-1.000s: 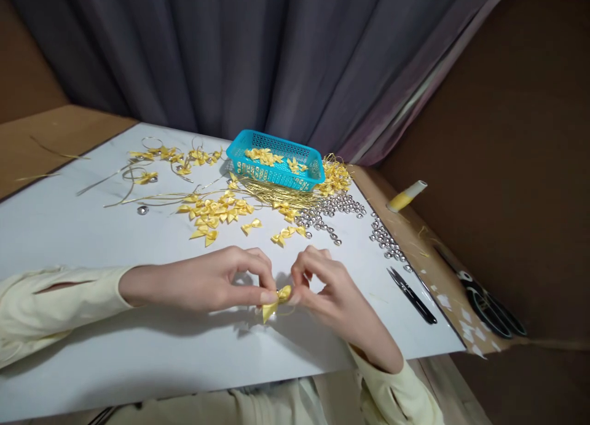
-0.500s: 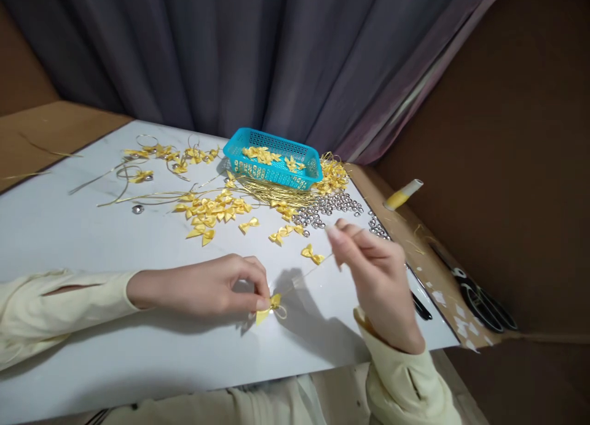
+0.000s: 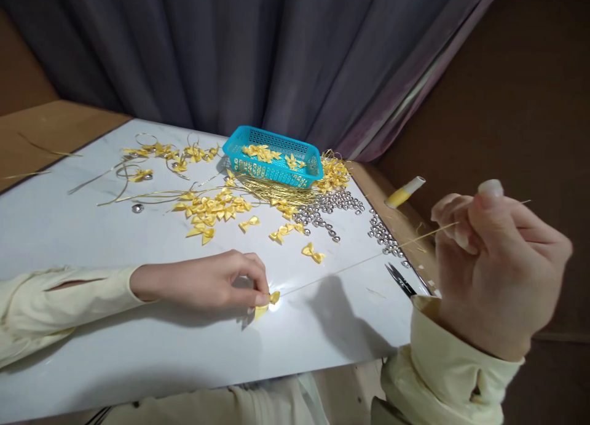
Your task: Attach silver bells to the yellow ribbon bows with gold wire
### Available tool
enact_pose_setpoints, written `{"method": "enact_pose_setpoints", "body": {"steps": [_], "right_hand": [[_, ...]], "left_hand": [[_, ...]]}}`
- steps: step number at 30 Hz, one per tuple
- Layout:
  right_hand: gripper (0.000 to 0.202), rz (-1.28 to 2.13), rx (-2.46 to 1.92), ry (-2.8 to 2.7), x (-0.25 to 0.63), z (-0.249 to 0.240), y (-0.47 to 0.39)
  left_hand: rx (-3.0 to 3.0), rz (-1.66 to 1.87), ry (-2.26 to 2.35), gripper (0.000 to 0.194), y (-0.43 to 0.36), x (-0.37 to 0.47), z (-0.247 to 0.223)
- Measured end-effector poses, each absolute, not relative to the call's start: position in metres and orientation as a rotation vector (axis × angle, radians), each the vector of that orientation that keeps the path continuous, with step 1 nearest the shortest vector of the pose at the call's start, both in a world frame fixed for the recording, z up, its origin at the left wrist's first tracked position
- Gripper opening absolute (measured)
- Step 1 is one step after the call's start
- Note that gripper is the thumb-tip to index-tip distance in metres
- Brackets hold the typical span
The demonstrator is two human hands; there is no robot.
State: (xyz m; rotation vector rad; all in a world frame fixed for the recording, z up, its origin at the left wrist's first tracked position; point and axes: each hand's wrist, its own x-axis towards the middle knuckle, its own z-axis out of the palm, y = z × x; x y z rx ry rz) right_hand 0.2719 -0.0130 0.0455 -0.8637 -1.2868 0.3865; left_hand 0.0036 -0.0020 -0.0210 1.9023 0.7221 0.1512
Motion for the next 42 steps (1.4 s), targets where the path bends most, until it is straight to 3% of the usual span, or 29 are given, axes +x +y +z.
{"method": "enact_pose_setpoints", "body": {"steps": [7,12,16,19,42], "right_hand": [[0.024,0.233,-1.270,-1.500,0.270,0.037,-0.030],[0.021,0.343,-1.318,-1.752,0.258,0.011,-0.044],[0.031,0.786,-1.262,-1.962,0.234,-0.021,-0.056],[0.025,0.958,-1.213,-1.980,0.220,-0.035,-0.063],[0.034,1.096,-1.061,-2.069,0.221,-0.040,-0.066]], "left_hand": [[1.857,0.128,0.734,0.025,-0.003,0.004,-0.025],[1.802,0.128,0.746,0.024,-0.002,0.004,-0.019],[1.739,0.131,0.694,0.024,-0.002,0.005,-0.012],[1.729,0.123,0.686,0.023,-0.002,0.006,-0.009],[2.225,0.183,0.603,0.022,-0.012,0.005,-0.005]]}}
